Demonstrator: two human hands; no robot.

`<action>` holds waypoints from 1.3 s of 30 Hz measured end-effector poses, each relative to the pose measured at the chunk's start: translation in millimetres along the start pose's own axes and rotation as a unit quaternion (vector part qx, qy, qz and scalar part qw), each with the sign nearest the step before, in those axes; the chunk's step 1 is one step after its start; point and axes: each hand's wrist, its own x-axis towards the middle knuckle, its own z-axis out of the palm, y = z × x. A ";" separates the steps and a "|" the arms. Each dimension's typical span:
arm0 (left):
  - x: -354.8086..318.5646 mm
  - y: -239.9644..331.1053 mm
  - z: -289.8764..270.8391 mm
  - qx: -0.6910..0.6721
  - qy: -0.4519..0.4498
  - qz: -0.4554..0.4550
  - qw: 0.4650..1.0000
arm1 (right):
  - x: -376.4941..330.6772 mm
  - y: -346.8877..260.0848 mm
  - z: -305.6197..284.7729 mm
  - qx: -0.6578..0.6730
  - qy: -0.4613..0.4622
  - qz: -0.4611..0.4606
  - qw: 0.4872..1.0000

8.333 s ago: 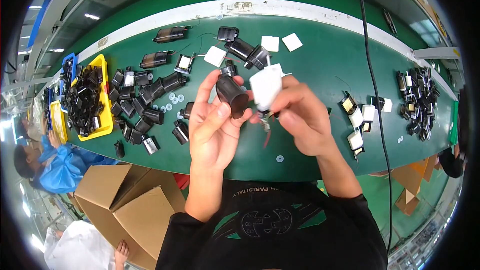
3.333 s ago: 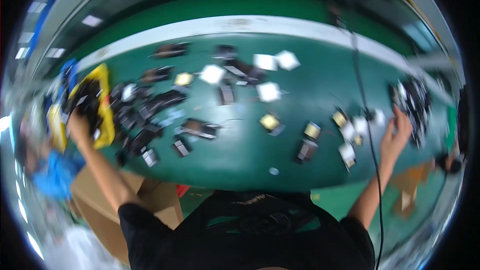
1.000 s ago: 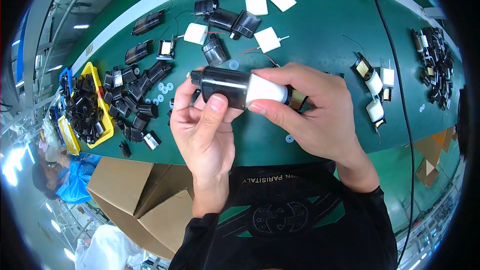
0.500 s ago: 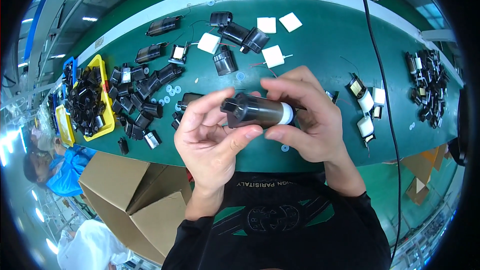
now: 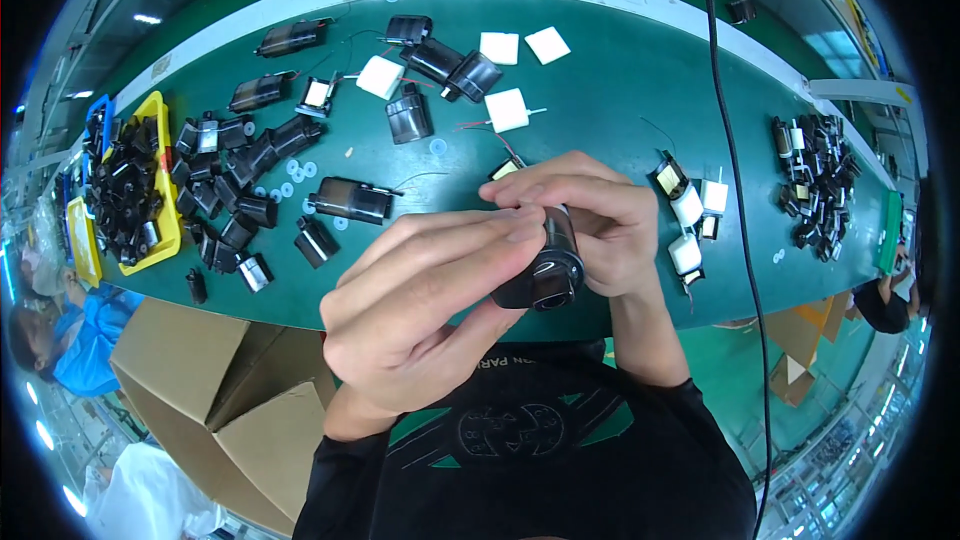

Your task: The person assembles plastic and metal electronic housing components by hand at an industrial workstation.

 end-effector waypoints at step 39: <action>0.4 2.3 -2.5 -0.002 -0.017 -0.017 1.000 | -2.1 -9.6 5.1 -0.069 0.033 -0.018 0.997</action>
